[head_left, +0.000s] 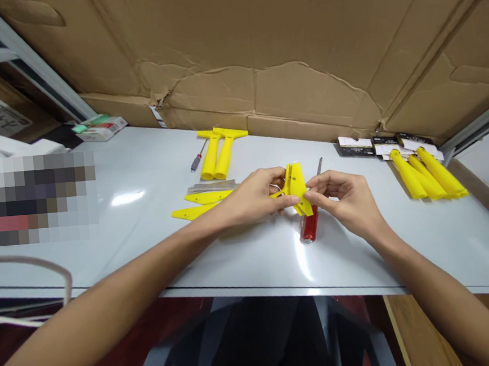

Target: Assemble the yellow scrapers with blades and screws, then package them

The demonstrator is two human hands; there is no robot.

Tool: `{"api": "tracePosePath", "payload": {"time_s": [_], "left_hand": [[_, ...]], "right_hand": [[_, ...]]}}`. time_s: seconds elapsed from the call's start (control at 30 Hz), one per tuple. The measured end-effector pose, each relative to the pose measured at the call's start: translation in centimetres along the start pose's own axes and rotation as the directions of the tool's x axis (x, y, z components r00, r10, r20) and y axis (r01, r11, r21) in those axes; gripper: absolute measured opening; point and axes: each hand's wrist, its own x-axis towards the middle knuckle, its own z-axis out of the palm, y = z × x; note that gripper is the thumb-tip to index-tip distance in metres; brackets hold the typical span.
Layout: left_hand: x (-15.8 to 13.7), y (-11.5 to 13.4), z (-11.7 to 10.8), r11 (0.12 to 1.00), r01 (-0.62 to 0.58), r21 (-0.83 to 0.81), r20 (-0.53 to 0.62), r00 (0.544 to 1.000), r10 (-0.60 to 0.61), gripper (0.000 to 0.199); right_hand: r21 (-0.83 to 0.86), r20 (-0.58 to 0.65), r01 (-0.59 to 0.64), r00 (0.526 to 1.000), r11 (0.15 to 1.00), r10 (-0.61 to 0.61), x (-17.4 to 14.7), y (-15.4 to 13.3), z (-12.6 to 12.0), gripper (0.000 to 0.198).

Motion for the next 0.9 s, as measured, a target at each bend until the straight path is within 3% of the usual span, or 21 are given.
{"api": "tracePosePath", "payload": {"time_s": [0.57, 0.9], "left_hand": [[-0.03, 0.18, 0.15, 0.997, -0.029, 0.069, -0.078, 0.996, 0.034, 0.013], [-0.1, 0.42, 0.22, 0.978, -0.056, 0.2, -0.053, 0.996, 0.068, 0.025]], "right_hand": [[0.019, 0.034, -0.024, 0.999, 1.0, 0.023, 0.18, 0.27, 0.09, 0.029], [-0.016, -0.002, -0.009, 1.0, 1.0, 0.009, 0.09, 0.51, 0.31, 0.036]]}}
